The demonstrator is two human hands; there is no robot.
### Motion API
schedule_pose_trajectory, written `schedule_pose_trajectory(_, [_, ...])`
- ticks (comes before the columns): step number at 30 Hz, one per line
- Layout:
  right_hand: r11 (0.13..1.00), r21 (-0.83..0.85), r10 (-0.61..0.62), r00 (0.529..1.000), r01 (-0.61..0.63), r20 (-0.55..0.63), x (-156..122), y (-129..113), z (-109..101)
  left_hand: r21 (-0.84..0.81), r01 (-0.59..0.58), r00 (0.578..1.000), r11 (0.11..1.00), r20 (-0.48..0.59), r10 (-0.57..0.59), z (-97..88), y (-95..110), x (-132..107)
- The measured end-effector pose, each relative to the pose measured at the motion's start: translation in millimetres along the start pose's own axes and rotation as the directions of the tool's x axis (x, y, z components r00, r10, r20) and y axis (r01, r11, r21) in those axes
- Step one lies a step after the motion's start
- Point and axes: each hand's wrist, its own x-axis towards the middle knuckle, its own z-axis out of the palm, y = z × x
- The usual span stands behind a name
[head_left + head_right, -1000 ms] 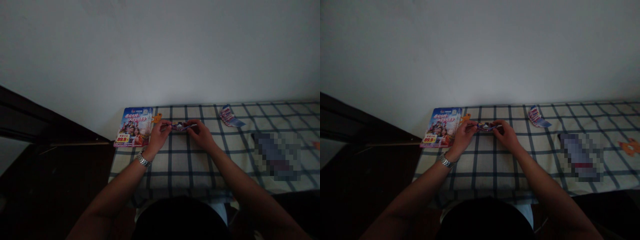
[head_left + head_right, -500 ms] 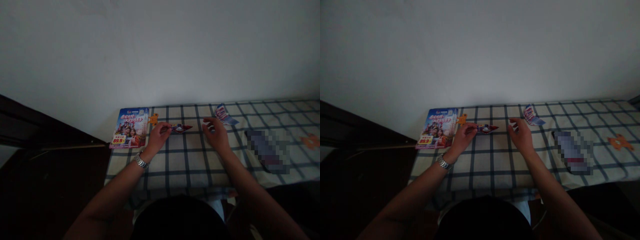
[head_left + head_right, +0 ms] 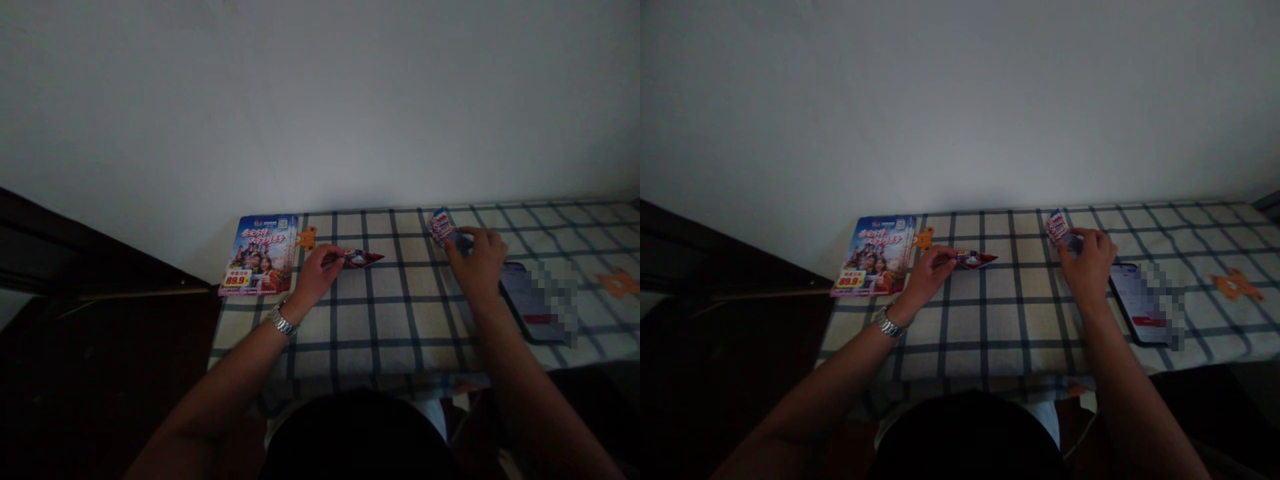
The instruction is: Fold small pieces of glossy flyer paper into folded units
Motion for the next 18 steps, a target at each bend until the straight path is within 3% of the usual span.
schedule_pose_trajectory(6, [0.999,0.004,0.054,0.997,-0.054,0.063,-0.1,14.8,9.7,-0.035,0.013,1.0,0.999,0.001,-0.013,0.8,0.2,-0.5])
schedule_pose_trajectory(10, [0.987,0.039,0.145,0.977,-0.153,0.156,1.6,18.3,15.0,-0.063,0.017,1.0,0.998,-0.003,-0.017,1.6,0.0,-0.6])
schedule_pose_trajectory(13, [0.978,0.043,0.191,0.964,-0.202,0.187,2.1,14.0,15.6,-0.068,0.02,1.0,0.997,-0.013,-0.021,1.9,2.0,-0.4])
schedule_pose_trajectory(18, [0.973,0.121,0.168,0.965,-0.194,0.199,1.9,-4.4,11.1,-0.051,0.012,1.0,0.999,-0.018,-0.013,1.0,8.8,-0.8])
